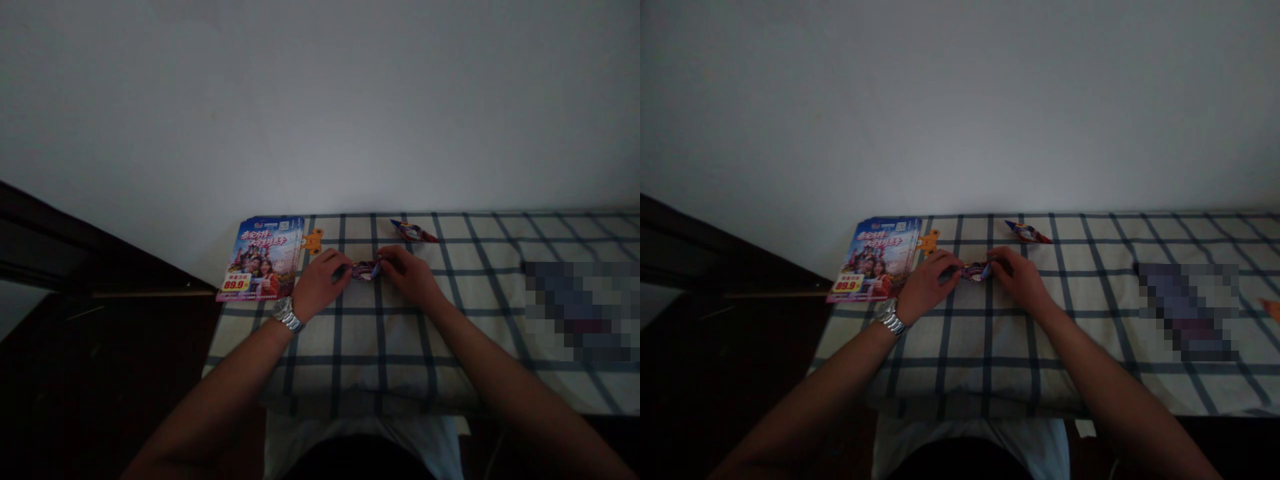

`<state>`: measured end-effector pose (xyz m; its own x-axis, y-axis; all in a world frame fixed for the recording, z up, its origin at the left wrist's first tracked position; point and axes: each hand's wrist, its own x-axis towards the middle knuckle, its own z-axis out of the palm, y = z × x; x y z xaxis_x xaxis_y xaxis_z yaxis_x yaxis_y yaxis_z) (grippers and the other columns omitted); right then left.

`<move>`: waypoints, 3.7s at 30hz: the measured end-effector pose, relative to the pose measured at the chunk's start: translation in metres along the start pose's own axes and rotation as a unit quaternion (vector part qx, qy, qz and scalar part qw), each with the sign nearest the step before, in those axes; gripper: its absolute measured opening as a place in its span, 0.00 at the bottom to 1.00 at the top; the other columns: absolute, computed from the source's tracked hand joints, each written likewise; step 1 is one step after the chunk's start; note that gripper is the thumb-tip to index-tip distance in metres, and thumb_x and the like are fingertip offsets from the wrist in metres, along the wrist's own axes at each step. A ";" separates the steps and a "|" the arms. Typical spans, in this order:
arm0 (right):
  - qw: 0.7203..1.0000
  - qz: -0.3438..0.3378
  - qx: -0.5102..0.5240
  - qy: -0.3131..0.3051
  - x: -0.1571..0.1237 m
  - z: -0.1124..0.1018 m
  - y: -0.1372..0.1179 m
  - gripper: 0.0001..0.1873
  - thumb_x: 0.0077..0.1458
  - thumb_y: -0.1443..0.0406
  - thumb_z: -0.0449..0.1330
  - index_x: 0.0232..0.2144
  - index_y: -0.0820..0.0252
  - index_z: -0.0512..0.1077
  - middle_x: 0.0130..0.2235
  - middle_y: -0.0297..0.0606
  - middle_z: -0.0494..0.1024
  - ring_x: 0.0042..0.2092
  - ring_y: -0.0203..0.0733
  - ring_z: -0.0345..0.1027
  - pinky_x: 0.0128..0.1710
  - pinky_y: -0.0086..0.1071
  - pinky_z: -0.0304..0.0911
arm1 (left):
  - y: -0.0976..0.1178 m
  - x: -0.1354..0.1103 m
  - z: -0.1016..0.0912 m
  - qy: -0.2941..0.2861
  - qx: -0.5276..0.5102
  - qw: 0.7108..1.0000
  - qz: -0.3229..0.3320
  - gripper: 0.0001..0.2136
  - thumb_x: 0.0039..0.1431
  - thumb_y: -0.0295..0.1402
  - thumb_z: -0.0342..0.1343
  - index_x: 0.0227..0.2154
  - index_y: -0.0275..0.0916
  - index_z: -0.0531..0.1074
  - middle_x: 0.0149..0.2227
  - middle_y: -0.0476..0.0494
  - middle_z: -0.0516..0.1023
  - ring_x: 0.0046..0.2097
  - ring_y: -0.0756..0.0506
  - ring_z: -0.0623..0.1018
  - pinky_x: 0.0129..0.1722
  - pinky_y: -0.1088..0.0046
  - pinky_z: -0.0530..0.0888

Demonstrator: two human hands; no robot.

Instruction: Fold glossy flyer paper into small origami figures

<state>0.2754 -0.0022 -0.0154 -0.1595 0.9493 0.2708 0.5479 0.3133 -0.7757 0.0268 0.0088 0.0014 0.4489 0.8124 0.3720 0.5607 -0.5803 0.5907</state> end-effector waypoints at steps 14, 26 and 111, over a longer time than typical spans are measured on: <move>0.987 -0.127 -0.060 -0.073 0.001 -0.006 -0.010 0.15 0.57 0.72 0.59 0.45 0.54 0.77 0.44 0.41 0.77 0.46 0.47 0.74 0.47 0.42 0.72 | -0.007 0.000 0.004 -0.080 0.016 0.996 0.034 0.13 0.62 0.36 0.65 0.47 0.44 0.74 0.50 0.45 0.76 0.52 0.41 0.76 0.54 0.60 0.74; 0.987 -0.119 -0.052 -0.092 0.001 -0.007 -0.006 0.12 0.57 0.66 0.67 0.45 0.53 0.76 0.47 0.40 0.78 0.48 0.48 0.75 0.49 0.41 0.73 | -0.005 0.000 0.002 -0.074 0.018 0.997 0.031 0.13 0.62 0.36 0.65 0.47 0.43 0.71 0.48 0.45 0.76 0.51 0.41 0.76 0.54 0.61 0.73; 0.995 0.027 0.058 -0.076 0.000 -0.002 -0.018 0.11 0.59 0.55 0.67 0.35 0.55 0.81 0.33 0.35 0.84 0.33 0.42 0.76 0.36 0.35 0.70 | 0.007 0.001 0.001 -0.059 -0.183 0.976 -0.100 0.08 0.62 0.39 0.62 0.38 0.40 0.76 0.37 0.48 0.81 0.38 0.47 0.78 0.42 0.70 0.73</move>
<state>0.2676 -0.0074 -0.0004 -0.2596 0.9549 0.1439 0.4628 0.2538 -0.8494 0.0312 0.0056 0.0051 0.4449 0.8827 0.1512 0.3682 -0.3342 0.8676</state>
